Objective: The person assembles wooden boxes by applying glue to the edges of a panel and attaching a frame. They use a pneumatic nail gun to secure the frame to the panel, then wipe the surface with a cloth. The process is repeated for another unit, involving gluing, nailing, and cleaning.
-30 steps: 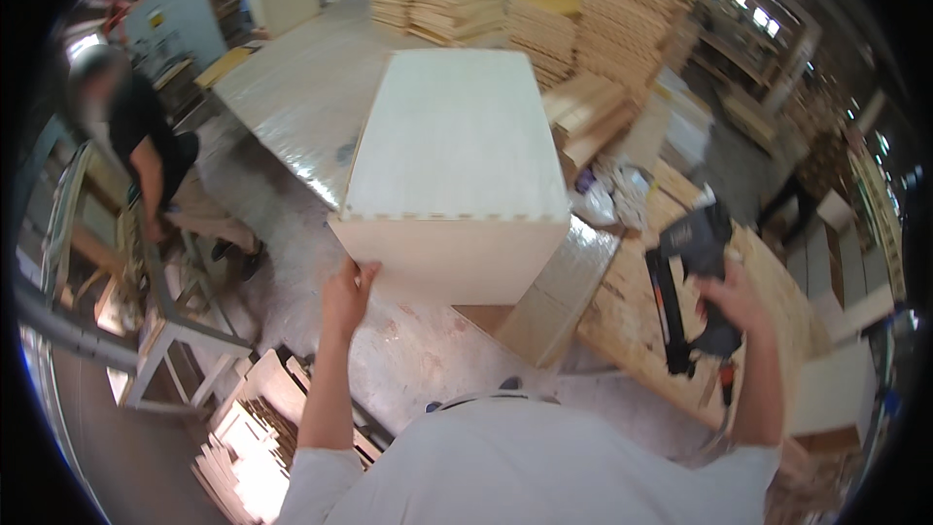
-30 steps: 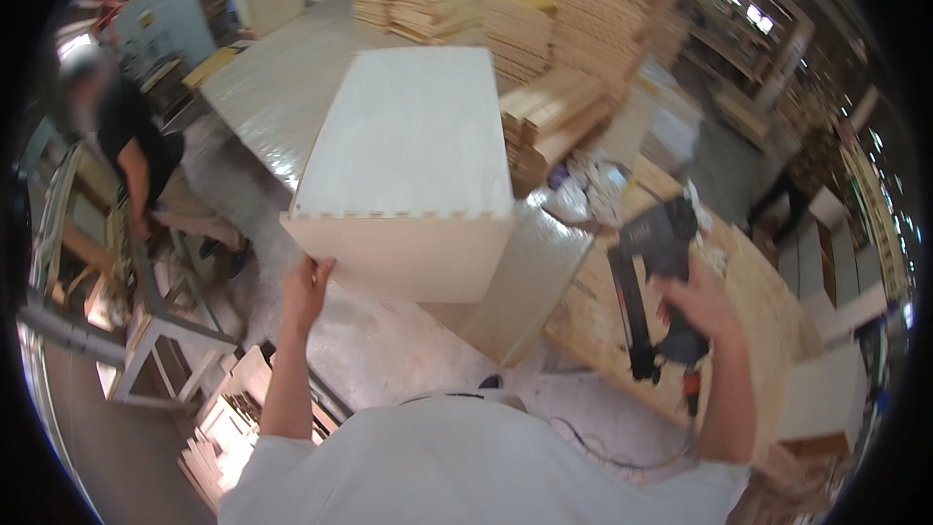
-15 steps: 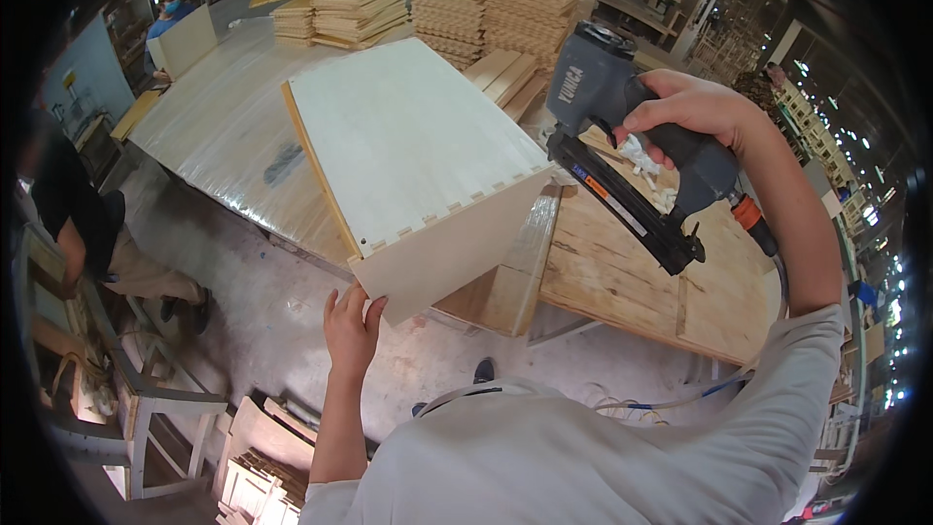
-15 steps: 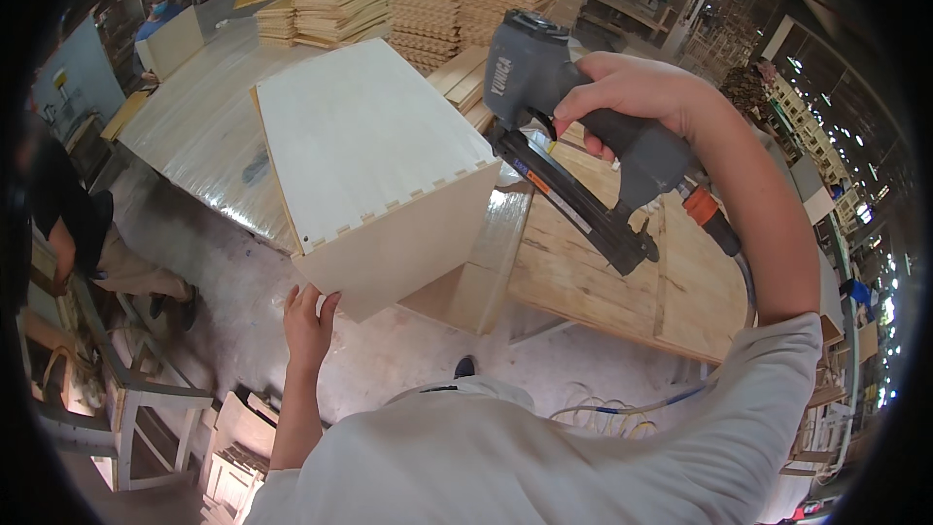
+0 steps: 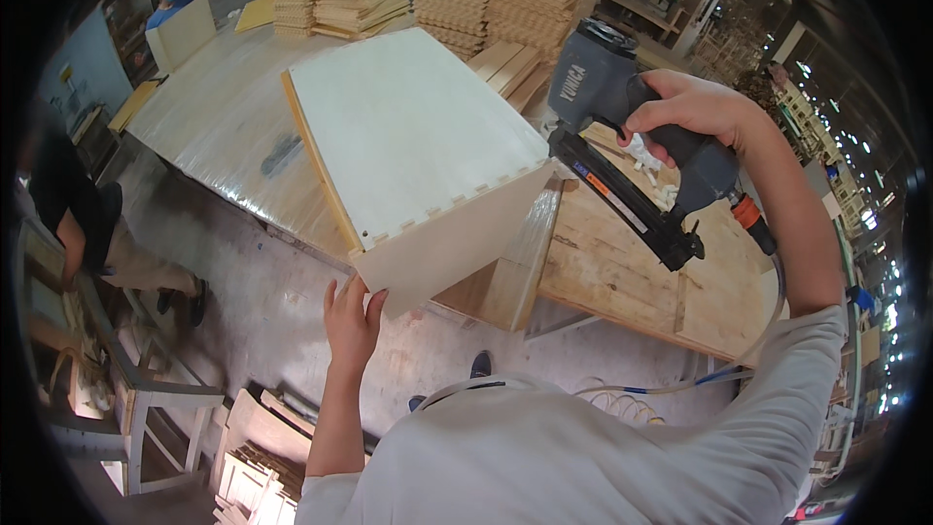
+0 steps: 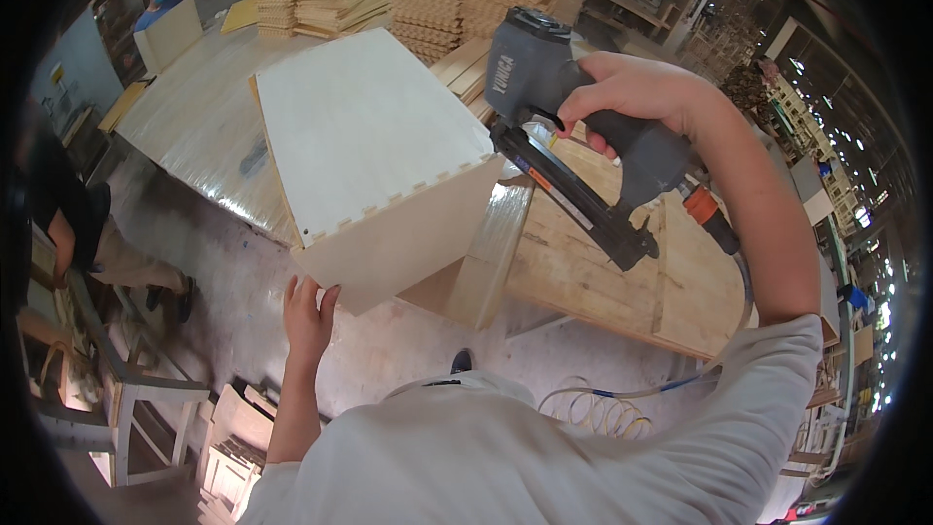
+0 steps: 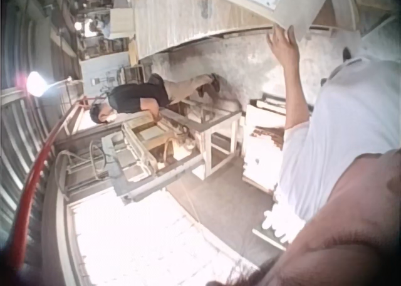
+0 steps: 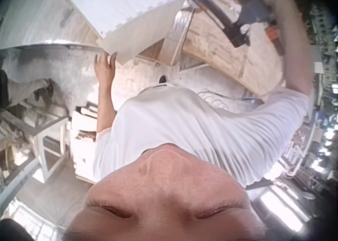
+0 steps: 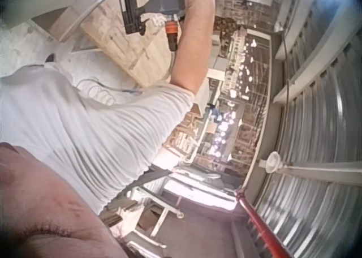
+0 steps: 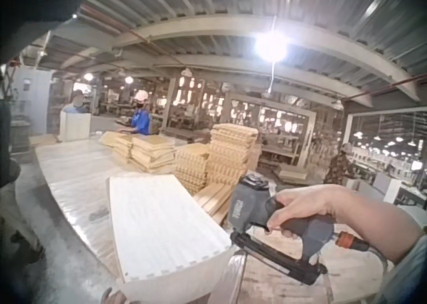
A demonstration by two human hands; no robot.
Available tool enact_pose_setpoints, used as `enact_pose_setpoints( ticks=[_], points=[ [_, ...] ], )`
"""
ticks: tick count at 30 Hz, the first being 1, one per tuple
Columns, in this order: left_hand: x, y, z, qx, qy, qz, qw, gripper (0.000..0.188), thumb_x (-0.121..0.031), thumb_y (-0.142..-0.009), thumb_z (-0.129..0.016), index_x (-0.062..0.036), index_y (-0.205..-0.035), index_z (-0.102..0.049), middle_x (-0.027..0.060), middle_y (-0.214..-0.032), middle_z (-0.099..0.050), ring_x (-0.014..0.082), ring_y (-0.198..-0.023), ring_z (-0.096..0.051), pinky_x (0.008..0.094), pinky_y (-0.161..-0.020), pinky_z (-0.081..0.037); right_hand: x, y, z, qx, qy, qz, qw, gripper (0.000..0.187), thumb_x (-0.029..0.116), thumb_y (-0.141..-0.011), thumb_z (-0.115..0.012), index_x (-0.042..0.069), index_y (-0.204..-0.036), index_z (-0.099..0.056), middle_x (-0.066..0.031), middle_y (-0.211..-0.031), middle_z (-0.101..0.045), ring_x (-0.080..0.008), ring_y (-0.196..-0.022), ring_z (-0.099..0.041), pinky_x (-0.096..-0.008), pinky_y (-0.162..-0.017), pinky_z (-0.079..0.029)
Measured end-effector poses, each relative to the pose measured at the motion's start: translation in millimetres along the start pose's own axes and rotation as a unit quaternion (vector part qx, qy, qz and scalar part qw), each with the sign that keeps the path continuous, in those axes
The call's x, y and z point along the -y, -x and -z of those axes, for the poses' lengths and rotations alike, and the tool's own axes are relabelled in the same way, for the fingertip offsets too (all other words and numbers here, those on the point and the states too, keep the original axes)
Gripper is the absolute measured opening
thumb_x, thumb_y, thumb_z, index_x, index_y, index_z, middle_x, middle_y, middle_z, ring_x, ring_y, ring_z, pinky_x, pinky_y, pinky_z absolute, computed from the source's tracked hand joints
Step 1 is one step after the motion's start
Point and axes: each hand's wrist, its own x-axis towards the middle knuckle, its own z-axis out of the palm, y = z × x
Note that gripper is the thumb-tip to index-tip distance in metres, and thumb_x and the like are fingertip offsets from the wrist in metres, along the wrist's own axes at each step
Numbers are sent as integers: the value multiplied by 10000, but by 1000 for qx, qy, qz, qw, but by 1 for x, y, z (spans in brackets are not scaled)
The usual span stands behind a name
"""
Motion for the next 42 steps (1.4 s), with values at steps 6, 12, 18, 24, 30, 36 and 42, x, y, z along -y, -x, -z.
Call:
enact_pose_setpoints(
  ticks=[6,12,18,24,30,36,42],
  points=[
    [2,0,-3,-3,7,9,1000,306,-183,-880,-612,-65,-1156,-555,118,-1136,-633,257,-1009,-612,511,-1033,-314,12,3,-13,39,33,30,998,327,203,-784,-672,-10,-998,-547,-87,-711,-599,-126,-532,-575,-276,-464,-479],
    [3,1,-4,-1,-11,15,1000,312,-206,-885,-609,-69,-1161,-558,132,-1178,-618,276,-1075,-592,513,-1033,-312,35,8,-41,85,13,82,993,335,244,-783,-677,-12,-974,-576,-87,-668,-598,-133,-526,-584,-263,-466,-474],
    [3,2,-6,-3,-10,11,1000,332,-223,-893,-602,-57,-1176,-549,136,-1182,-615,284,-1094,-581,518,-1033,-307,42,4,-48,108,42,75,990,324,243,-783,-677,-9,-960,-577,-100,-652,-611,-140,-531,-595,-264,-478,-483],
    [4,1,-7,-6,-2,5,1000,365,-232,-893,-602,-26,-1187,-534,143,-1177,-617,282,-1139,-561,523,-1030,-306,46,3,-52,110,61,73,989,319,248,-788,-671,-7,-948,-567,-102,-645,-611,-140,-527,-594,-266,-483,-481],
    [4,2,-7,-18,-13,9,1000,403,-259,-887,-610,-2,-1190,-537,140,-1173,-621,274,-1165,-549,529,-1032,-301,68,16,-61,96,85,114,985,317,240,-785,-667,-14,-938,-553,-104,-653,-615,-134,-527,-589,-265,-485,-474],
    [-9,2,-3,-63,-1,24,998,299,-190,-860,-635,-23,-1093,-553,138,-1213,-589,314,-1185,-512,525,-1026,-302,60,17,-67,102,25,170,980,370,195,-771,-688,-31,-1010,-518,-84,-727,-571,-152,-513,-579,-283,-438,-478],
    [-30,38,-15,-215,116,-177,953,313,-130,-725,-728,-85,-974,-545,121,-1093,-564,309,-973,-507,444,-866,-392,-36,32,-68,-49,-279,248,927,285,161,-806,-622,-12,-1002,-509,-80,-754,-535,-152,-511,-533,-294,-433,-442]
  ],
)
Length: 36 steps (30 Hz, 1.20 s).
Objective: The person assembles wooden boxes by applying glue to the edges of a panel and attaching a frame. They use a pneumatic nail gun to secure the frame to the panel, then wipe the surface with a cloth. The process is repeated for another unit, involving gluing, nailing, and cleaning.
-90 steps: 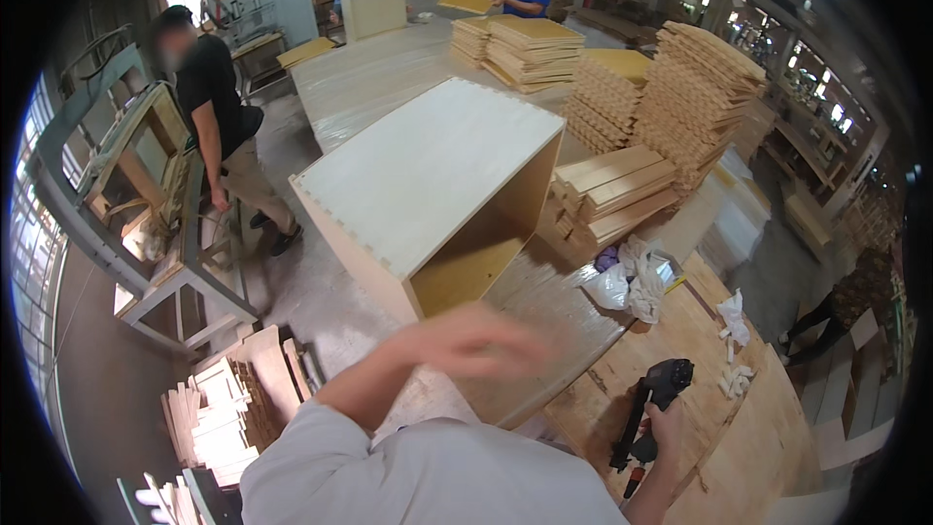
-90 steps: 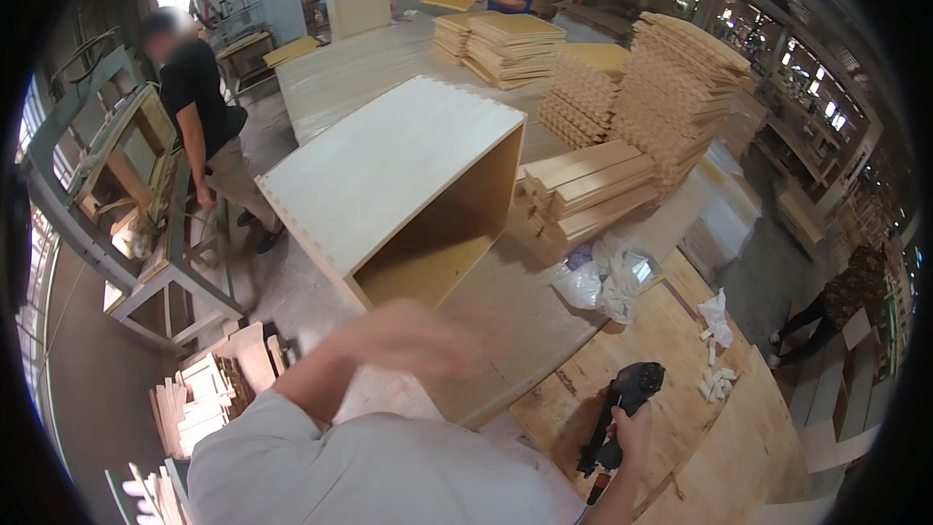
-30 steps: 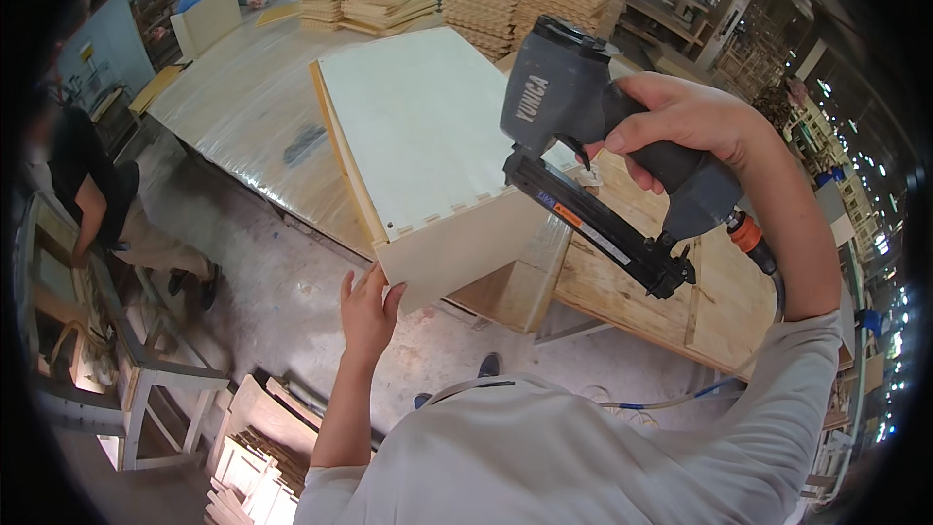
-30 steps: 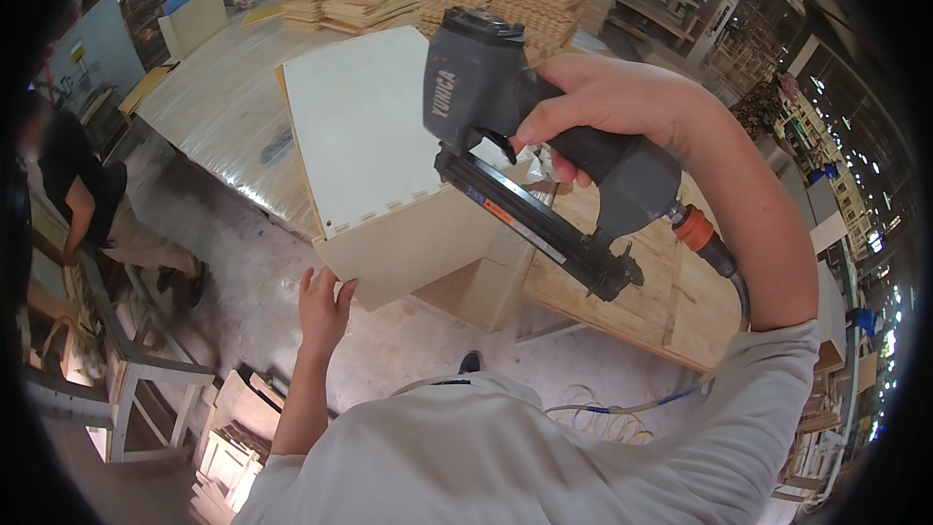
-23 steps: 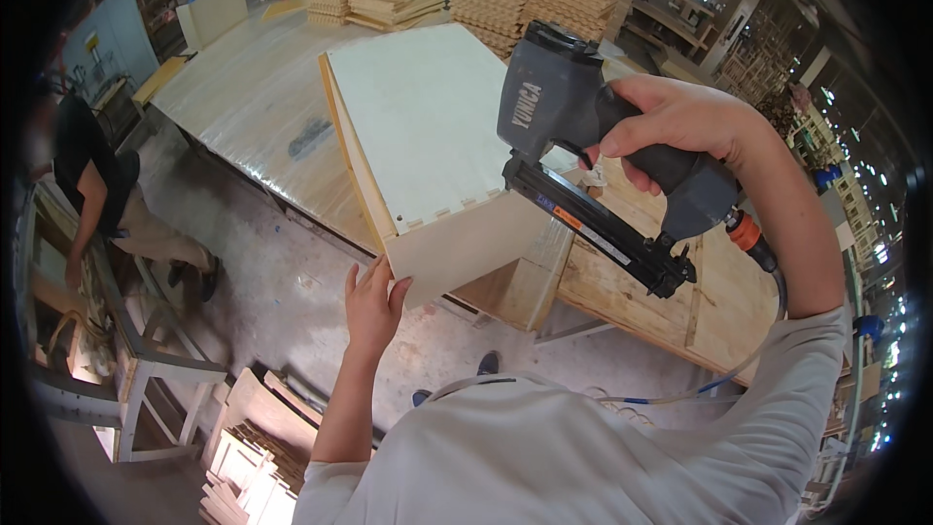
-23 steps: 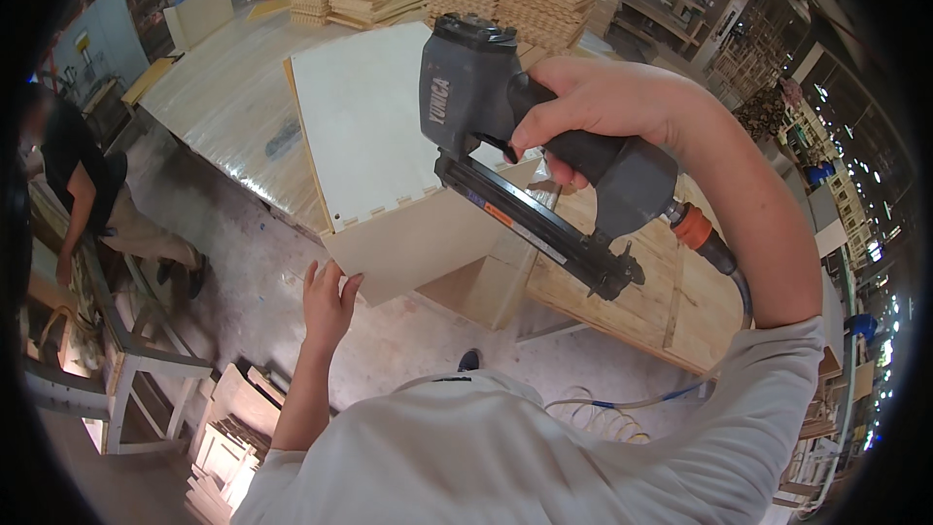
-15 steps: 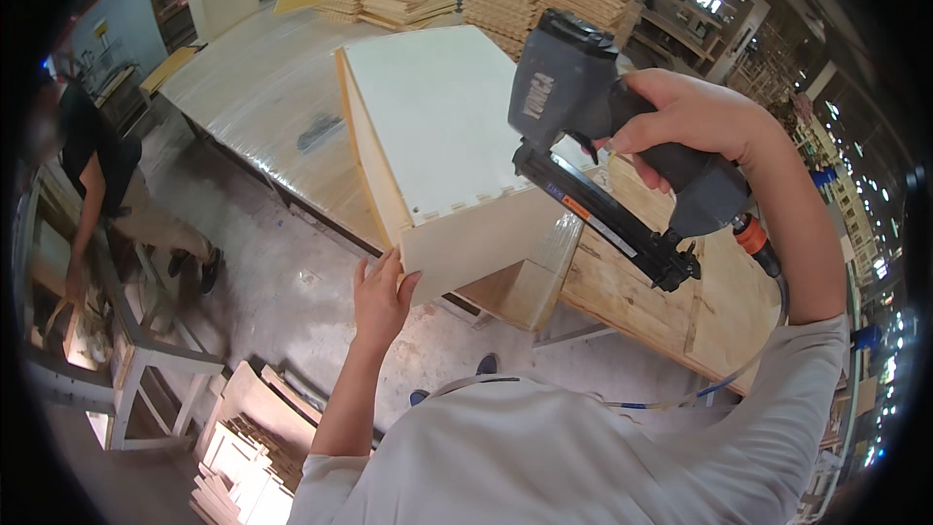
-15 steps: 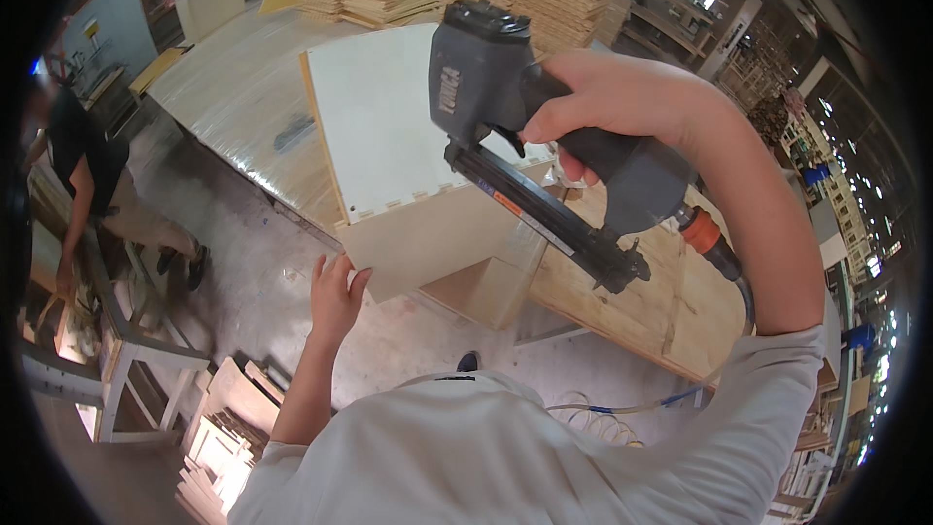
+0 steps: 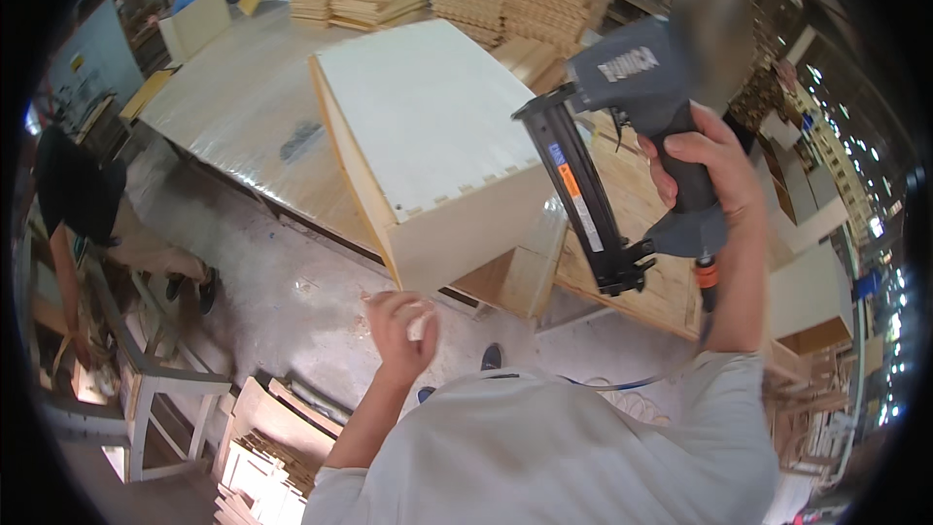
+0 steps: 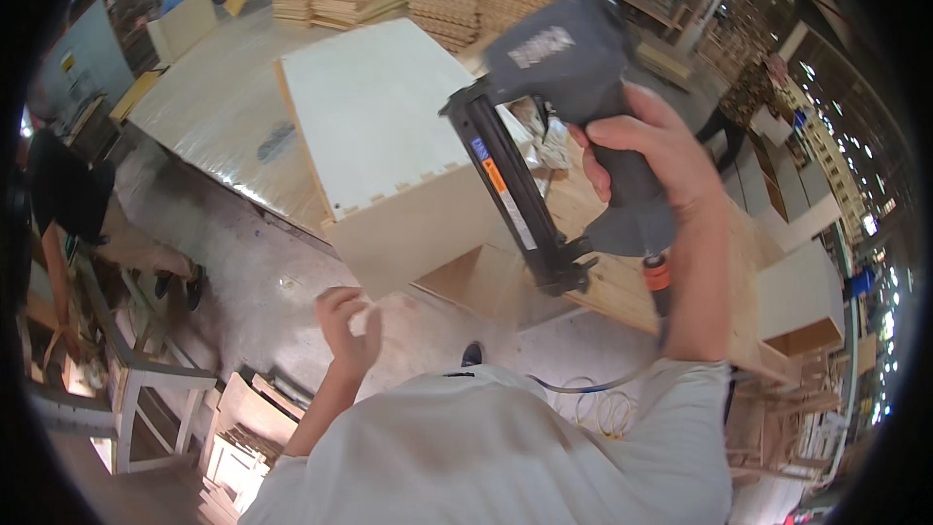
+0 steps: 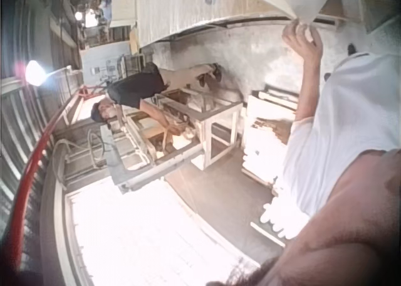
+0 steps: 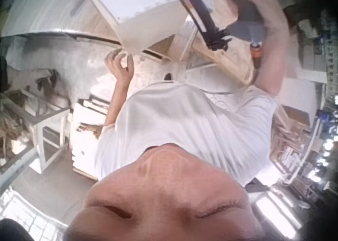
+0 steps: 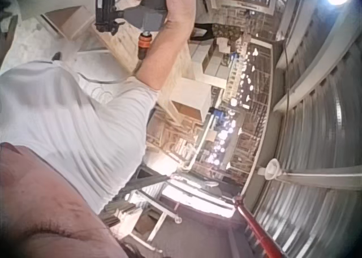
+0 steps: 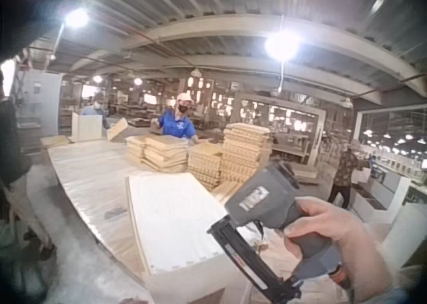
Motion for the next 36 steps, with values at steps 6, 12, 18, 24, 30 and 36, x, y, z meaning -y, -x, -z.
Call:
enact_pose_setpoints(
  ticks=[6,12,18,24,30,36],
  points=[
    [-85,-45,-50,160,189,-78,966,593,-316,-695,-767,-42,-1171,-544,115,-1130,-534,322,-1002,-481,439,-866,-388,-142,64,34,-142,-361,23,921,353,173,-873,-550,-29,-1136,-429,-76,-898,-499,-110,-573,-473,-257,-496,-437],
    [-105,-39,-110,195,143,-64,968,494,-262,-667,-810,-73,-1051,-562,119,-1061,-461,313,-987,-421,418,-838,-376,-205,108,21,-264,-461,16,847,254,182,-882,-527,9,-1058,-466,-54,-874,-509,-116,-646,-485,-265,-567,-456],
    [-107,-14,-127,215,163,1,963,385,-231,-642,-833,-99,-798,-507,110,-955,-431,289,-925,-385,388,-757,-346,-236,123,0,-331,-505,-16,797,183,164,-876,-530,15,-955,-457,-60,-842,-527,-149,-659,-511,-304,-580,-493],
    [-107,-11,-117,183,102,-64,976,355,-210,-617,-833,-113,-766,-525,66,-873,-488,268,-856,-427,390,-758,-332,-236,117,-3,-306,-504,-51,806,166,163,-873,-534,14,-914,-475,-67,-820,-536,-157,-641,-525,-313,-581,-497],
    [-101,-17,-111,144,85,-51,985,345,-191,-605,-830,-119,-768,-534,31,-792,-509,250,-821,-442,383,-746,-335,-226,100,-9,-282,-478,-100,826,175,213,-874,-537,47,-921,-500,-50,-762,-525,-143,-623,-510,-276,-563,-490],
    [-81,-22,-72,193,195,-100,956,283,-336,-754,-677,-76,-810,-582,57,-753,-548,251,-709,-496,371,-654,-367,-233,98,-1,-289,-504,-57,812,196,176,-876,-533,14,-965,-466,-63,-823,-531,-135,-653,-511,-287,-580,-492]
  ],
)
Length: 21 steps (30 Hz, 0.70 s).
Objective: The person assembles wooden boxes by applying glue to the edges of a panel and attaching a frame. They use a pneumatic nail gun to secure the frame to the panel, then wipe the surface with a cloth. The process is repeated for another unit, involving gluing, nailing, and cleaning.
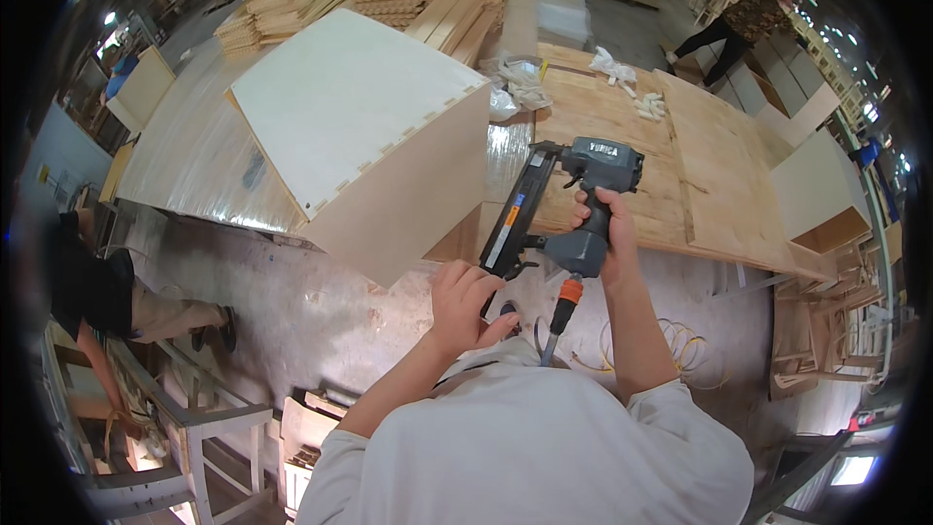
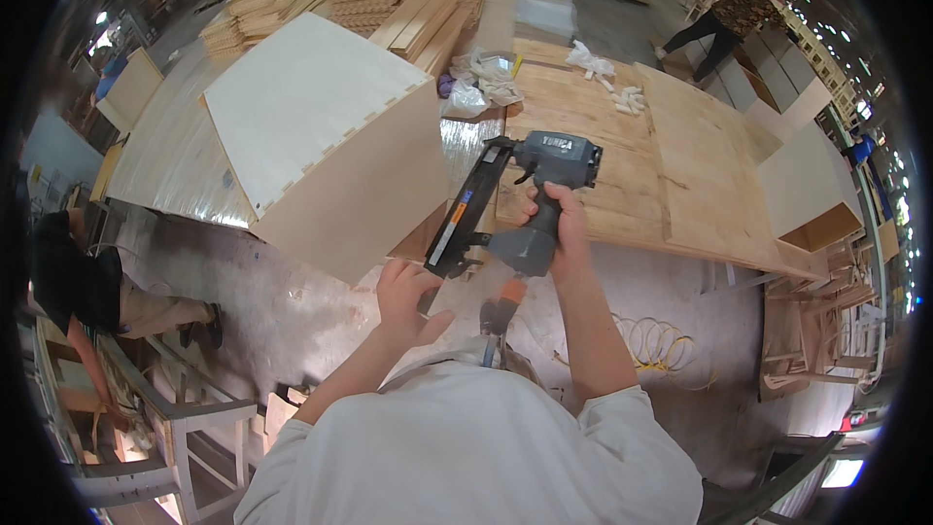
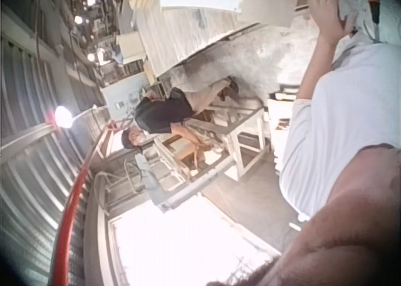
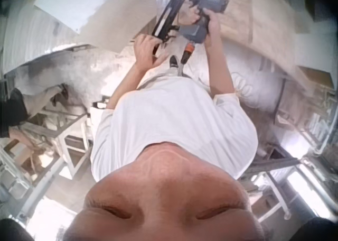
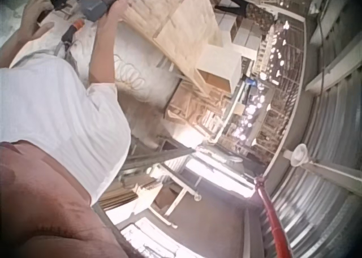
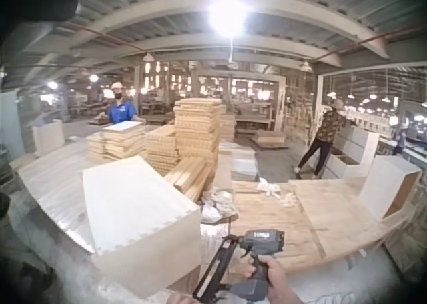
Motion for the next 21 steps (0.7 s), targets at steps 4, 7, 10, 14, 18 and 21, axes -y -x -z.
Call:
enact_pose_setpoints(
  ticks=[4,7,10,14,18,21],
  points=[
    [1,0,4,5,42,-9,999,278,-340,-762,-643,-72,-807,-586,48,-670,-533,238,-621,-497,359,-612,-373,-1,-5,3,-22,11,6,1000,189,186,-859,-557,18,-916,-491,-69,-765,-544,-157,-619,-534,-302,-558,-503],
    [1,2,0,22,47,-8,999,230,-297,-761,-635,-76,-784,-578,29,-629,-514,229,-582,-494,352,-599,-374,9,-10,0,-27,101,-99,990,213,190,-861,-581,8,-930,-495,-73,-750,-559,-164,-595,-553,-310,-550,-511],
    [1,7,-13,20,48,8,999,164,-235,-784,-585,-76,-750,-567,30,-609,-515,232,-554,-497,352,-572,-367,-2,-18,-12,-92,156,-85,980,230,188,-860,-608,0,-937,-499,-83,-767,-575,-166,-588,-566,-313,-546,-519],
    [6,10,-13,-14,73,36,997,175,-233,-803,-563,-69,-740,-564,42,-622,-539,242,-550,-503,357,-561,-368,-13,-24,-6,-84,115,-137,980,220,176,-861,-616,4,-925,-495,-76,-750,-557,-160,-600,-564,-311,-551,-525],
    [9,12,-5,-15,64,36,997,235,-266,-852,-534,-65,-733,-563,47,-623,-547,248,-549,-506,361,-560,-368,-19,-27,-1,-82,95,-149,981,215,174,-867,-604,2,-919,-485,-74,-748,-543,-156,-611,-562,-309,-550,-522],
    [5,16,1,-3,53,42,998,256,-280,-867,-528,-66,-731,-563,44,-613,-539,250,-543,-498,365,-567,-368,-22,-28,-1,-81,96,-153,980,217,176,-869,-599,1,-919,-480,-76,-754,-542,-153,-615,-559,-306,-555,-520]
  ],
)
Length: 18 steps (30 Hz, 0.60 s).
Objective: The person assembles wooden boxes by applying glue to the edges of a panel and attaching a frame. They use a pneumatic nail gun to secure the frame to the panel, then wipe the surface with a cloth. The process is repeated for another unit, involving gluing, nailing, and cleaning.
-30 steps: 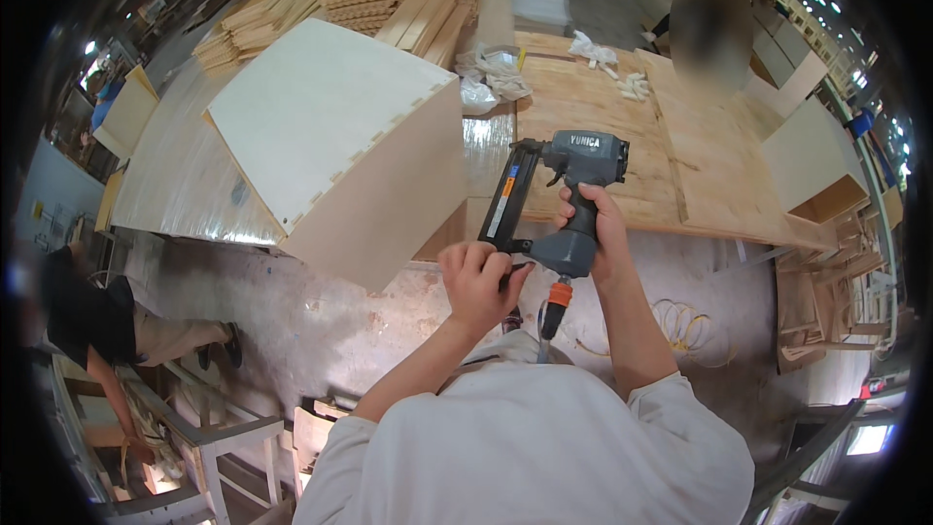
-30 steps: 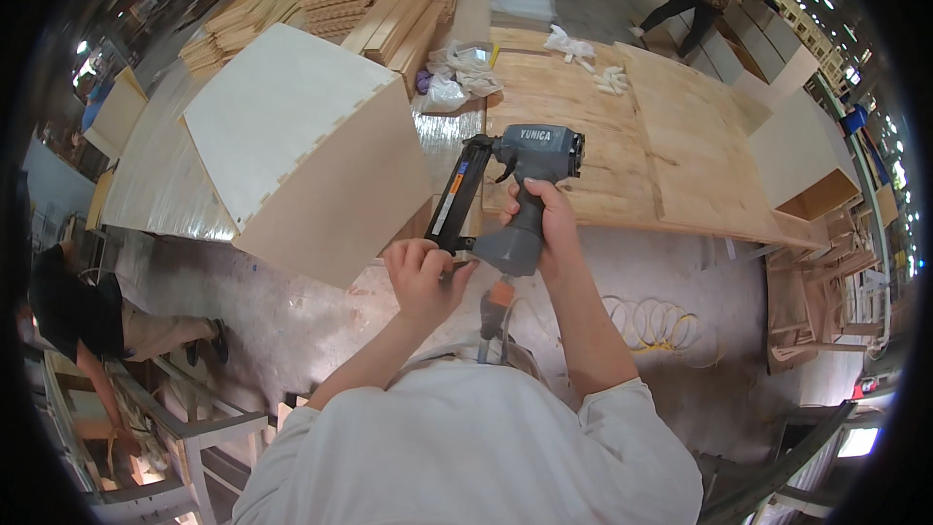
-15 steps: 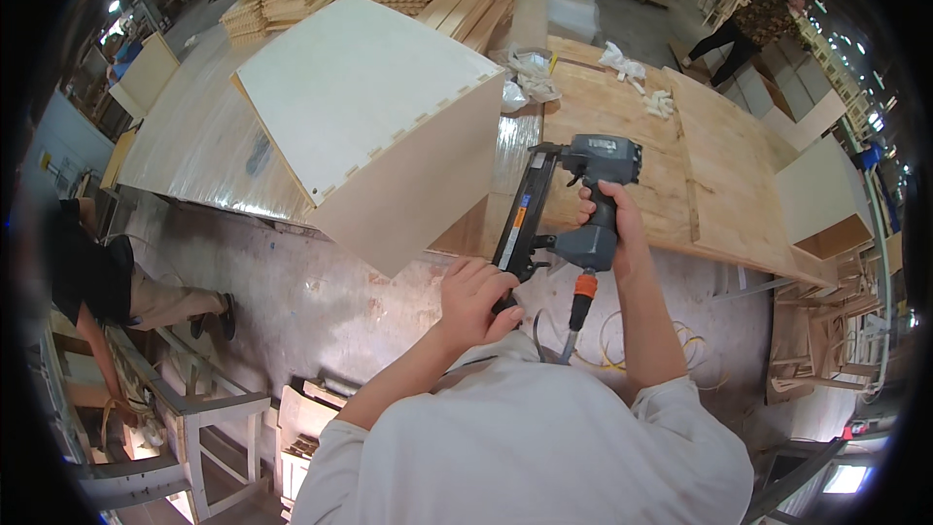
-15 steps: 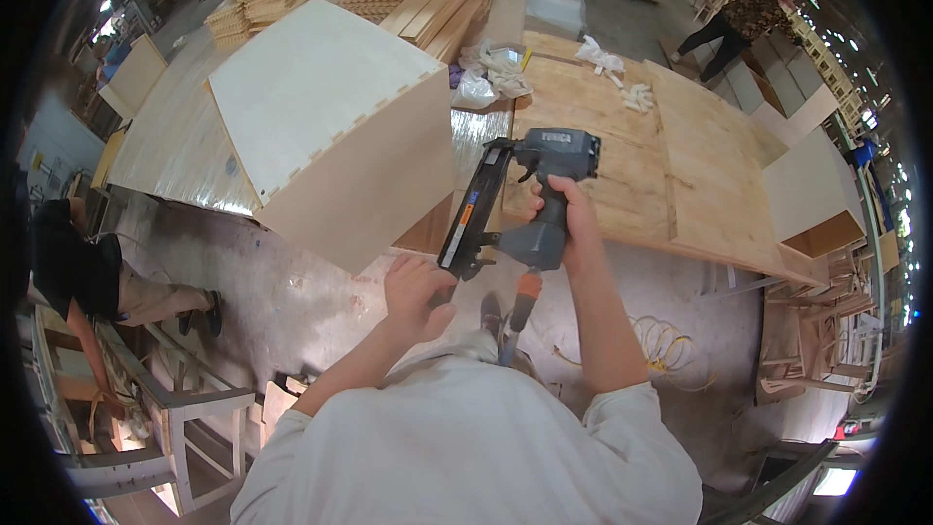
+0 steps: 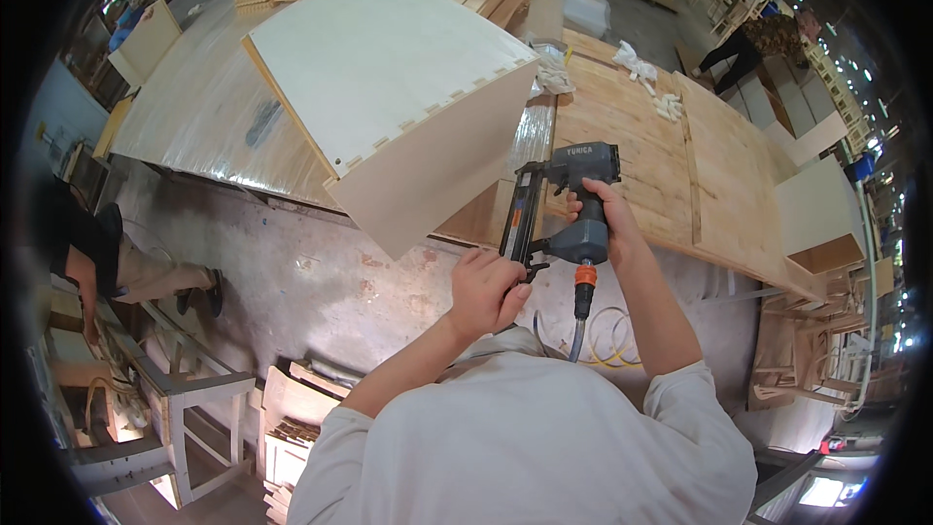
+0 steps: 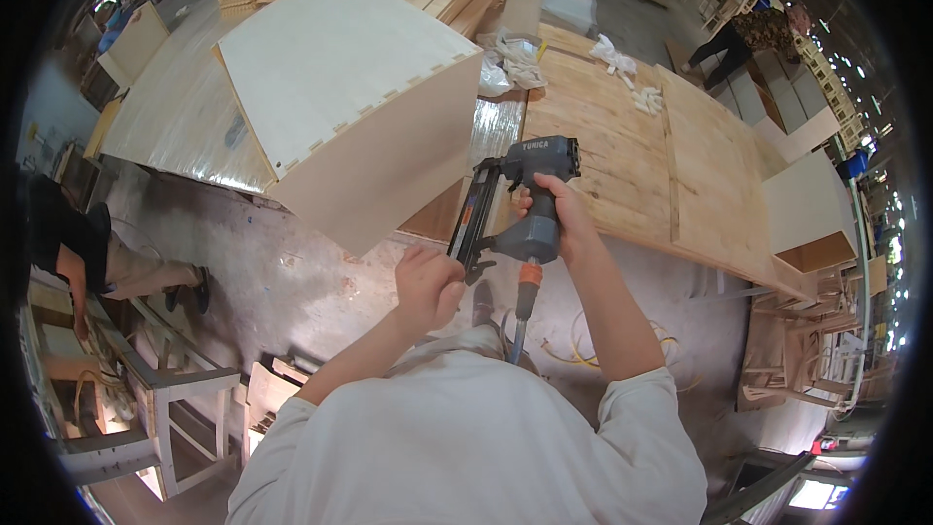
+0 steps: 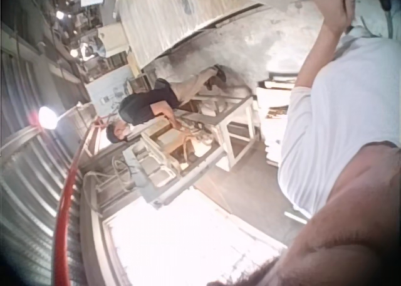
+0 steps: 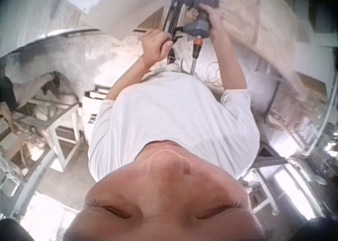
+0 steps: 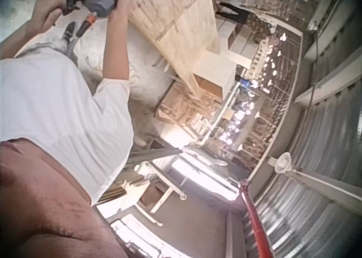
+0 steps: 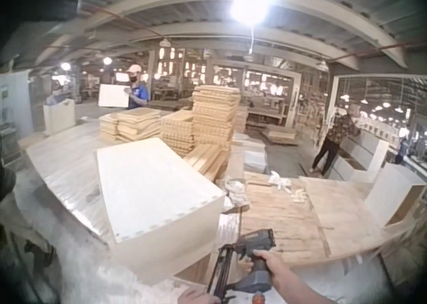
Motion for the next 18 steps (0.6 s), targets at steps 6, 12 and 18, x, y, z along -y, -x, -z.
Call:
enact_pose_setpoints(
  ticks=[6,12,18],
  points=[
    [19,-11,6,-58,-35,-19,997,162,-237,-791,-568,-77,-773,-582,74,-672,-545,274,-630,-520,396,-618,-385,-18,6,-13,16,-5,-22,1000,210,187,-861,-599,14,-916,-493,-70,-748,-552,-142,-616,-553,-292,-577,-510],
    [9,-30,10,-45,-70,-102,991,157,-168,-709,-659,-85,-826,-595,75,-839,-584,283,-800,-540,439,-777,-408,9,29,-34,31,129,5,991,204,217,-833,-619,32,-848,-535,-72,-668,-563,-164,-570,-560,-316,-538,-507],
    [19,11,73,-261,-144,37,954,398,-124,-713,-729,-55,-1053,-534,97,-1053,-553,291,-958,-500,422,-871,-386,76,131,-96,51,391,217,893,347,183,-782,-641,-22,-1041,-535,-124,-780,-601,-191,-481,-550,-316,-430,-468]
  ],
)
